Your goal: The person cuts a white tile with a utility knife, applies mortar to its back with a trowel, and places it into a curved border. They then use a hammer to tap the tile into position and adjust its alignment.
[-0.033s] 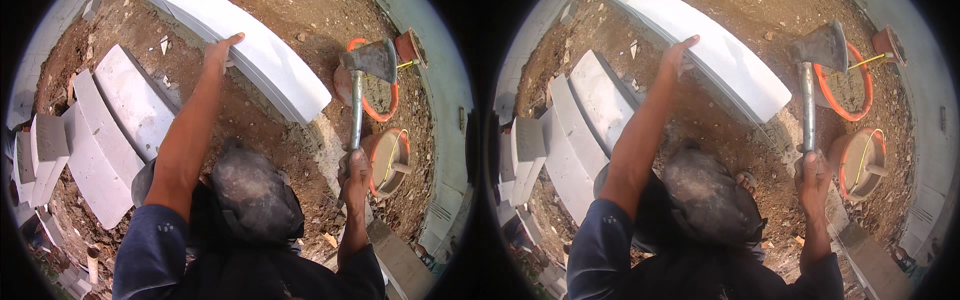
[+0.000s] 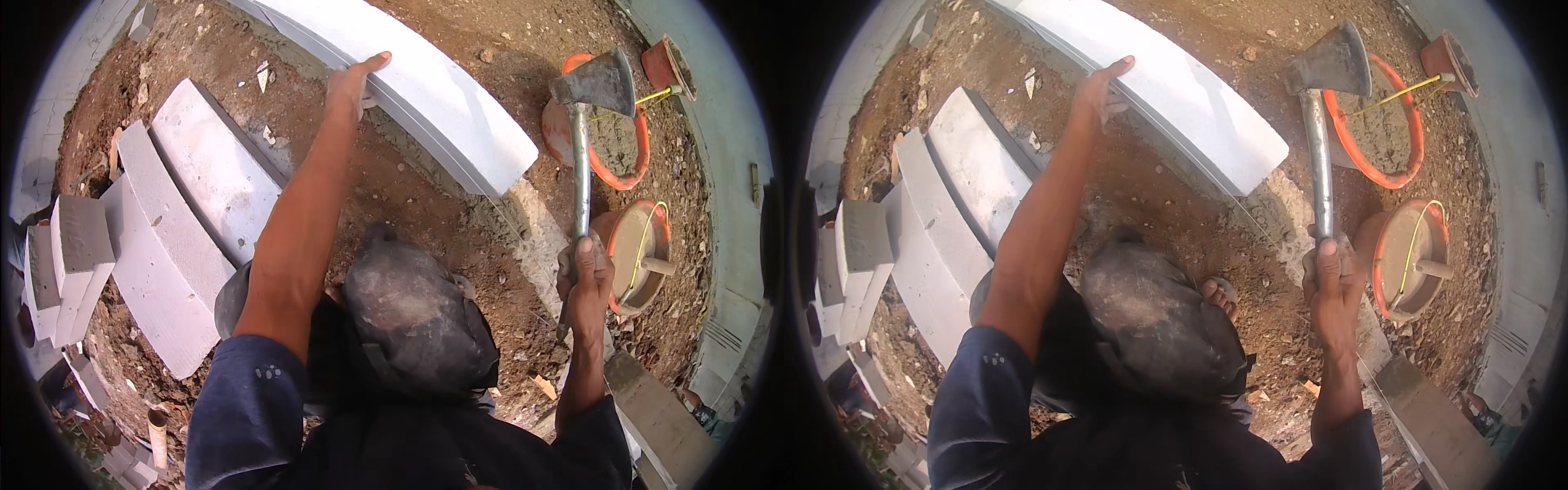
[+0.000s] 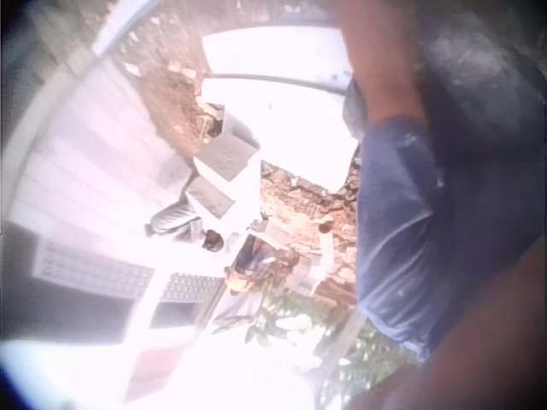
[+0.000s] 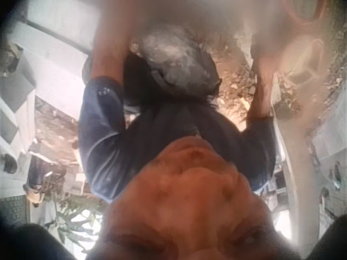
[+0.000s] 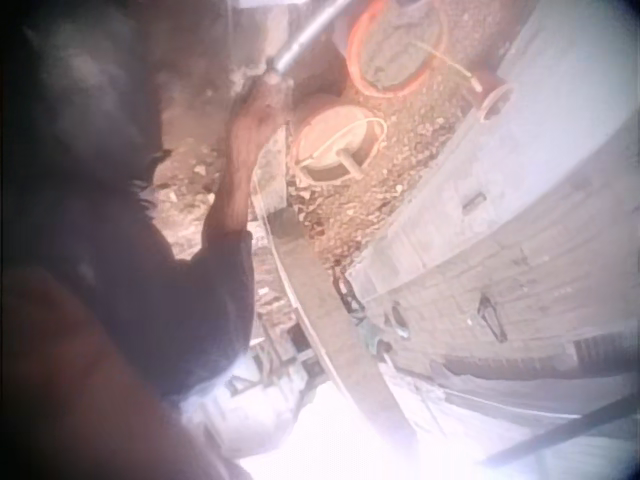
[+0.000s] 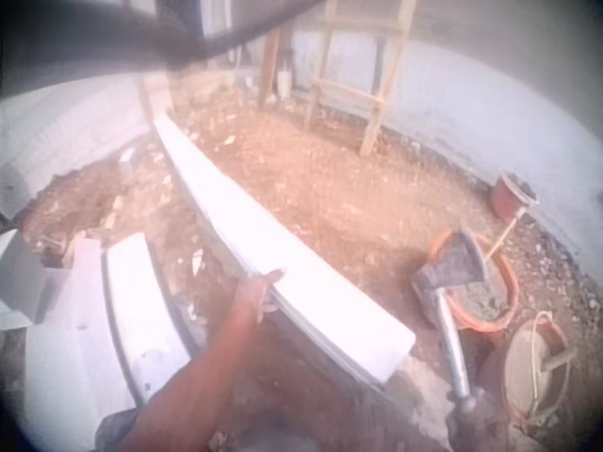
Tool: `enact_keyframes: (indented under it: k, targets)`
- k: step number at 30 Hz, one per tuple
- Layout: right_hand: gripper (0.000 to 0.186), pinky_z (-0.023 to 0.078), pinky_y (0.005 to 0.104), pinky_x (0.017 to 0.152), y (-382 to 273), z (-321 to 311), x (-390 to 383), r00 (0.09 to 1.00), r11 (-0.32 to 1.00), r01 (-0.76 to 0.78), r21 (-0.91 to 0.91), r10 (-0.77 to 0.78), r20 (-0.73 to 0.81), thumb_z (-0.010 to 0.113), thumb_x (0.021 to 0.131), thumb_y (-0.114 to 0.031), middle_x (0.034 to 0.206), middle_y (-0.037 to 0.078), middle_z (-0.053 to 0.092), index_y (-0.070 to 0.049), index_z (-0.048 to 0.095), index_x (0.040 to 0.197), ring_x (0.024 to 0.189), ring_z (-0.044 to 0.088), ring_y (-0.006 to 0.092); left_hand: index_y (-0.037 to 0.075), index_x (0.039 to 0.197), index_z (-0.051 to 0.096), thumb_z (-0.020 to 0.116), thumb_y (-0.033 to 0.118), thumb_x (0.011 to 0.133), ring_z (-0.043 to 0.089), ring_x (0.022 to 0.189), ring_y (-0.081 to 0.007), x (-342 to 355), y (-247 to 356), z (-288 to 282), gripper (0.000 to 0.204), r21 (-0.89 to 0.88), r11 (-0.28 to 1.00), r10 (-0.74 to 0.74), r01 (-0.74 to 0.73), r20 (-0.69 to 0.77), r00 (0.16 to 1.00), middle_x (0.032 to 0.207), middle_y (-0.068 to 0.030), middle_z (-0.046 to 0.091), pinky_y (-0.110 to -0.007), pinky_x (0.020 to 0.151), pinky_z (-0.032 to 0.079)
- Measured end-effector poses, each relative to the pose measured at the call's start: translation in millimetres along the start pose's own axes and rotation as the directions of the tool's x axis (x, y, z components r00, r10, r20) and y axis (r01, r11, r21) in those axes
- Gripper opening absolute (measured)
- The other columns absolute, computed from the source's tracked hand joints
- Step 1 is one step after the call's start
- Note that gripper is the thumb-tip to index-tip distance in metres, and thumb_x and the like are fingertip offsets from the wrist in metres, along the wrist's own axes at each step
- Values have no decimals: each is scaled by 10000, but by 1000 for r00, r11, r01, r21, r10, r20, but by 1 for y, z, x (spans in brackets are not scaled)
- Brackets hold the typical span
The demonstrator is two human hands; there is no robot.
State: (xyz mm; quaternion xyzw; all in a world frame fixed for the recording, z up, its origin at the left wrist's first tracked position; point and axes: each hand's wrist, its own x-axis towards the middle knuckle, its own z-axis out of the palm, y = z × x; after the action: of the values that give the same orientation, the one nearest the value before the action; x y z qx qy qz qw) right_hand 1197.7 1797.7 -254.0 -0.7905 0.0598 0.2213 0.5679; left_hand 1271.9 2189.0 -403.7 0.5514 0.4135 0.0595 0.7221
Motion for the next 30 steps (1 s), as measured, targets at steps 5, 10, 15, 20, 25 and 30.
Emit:
enact_keyframes:
  k: [5, 10, 15, 20, 25, 30]
  targets:
    - [342, 295, 205, 351, -39, -32, 43, 998, 995, -48, -91, 52, 34, 522, 1010, -385, 627, -34, 469, -49, 572, 972, 412, 396, 46, -53, 1445, 369, 814, 412, 734, 459, 1258, -495, 0, 1, 6, 959, -10, 1000, -7, 7, 49, 999, 1498, -292, 317, -537, 1009, 431]
    - [292, 339, 223, 351, -64, -19, 160, 967, 973, 42, -226, 17, 255, 501, 998, -277, 606, -11, 480, -35, 548, 840, 417, 419, 59, -173, 1321, 426, 871, 327, 674, 560, 1105, -485, 8, 6, 1, 931, -42, 998, 54, -56, -42, 998, 1314, -327, 496, -518, 921, 496]
    - [284, 357, 244, 350, -63, 0, 228, 847, 788, -73, -611, 372, 379, 485, 993, -248, 612, 16, 491, -18, 547, 838, 443, 448, 79, -28, 1346, 505, 764, 285, 800, 545, 1192, -427, 5, 10, 5, 681, 19, 999, 27, -26, -38, 999, 1388, -204, 493, -539, 987, 461]
    - [276, 360, 228, 333, -37, 4, 232, 749, 781, -65, -621, 450, 487, 511, 998, -270, 668, -2, 496, -10, 512, 1091, 451, 438, 63, -37, 1301, 544, 750, 271, 809, 562, 1163, -408, 1, 7, 2, 616, -27, 998, 55, -57, -67, 996, 1346, -204, 518, -524, 982, 479]
    - [345, 390, 251, 385, -22, -7, 242, 853, 772, -24, -635, 347, 390, 484, 1001, -325, 736, 25, 517, 8, 572, 1010, 474, 453, 97, -39, 1279, 564, 756, 280, 807, 590, 1111, -387, 0, 2, 7, 601, -38, 997, 71, -74, -77, 994, 1286, -192, 563, -497, 955, 490]
    - [411, 423, 290, 427, -25, 0, 236, 810, 715, 93, -693, 351, 470, 501, 1001, -399, 703, 25, 514, 5, 561, 964, 530, 492, 113, -158, 1228, 521, 834, 282, 712, 628, 1043, -398, 10, -2, -5, 747, -64, 992, 104, -111, -103, 989, 1205, -280, 588, -452, 865, 551]
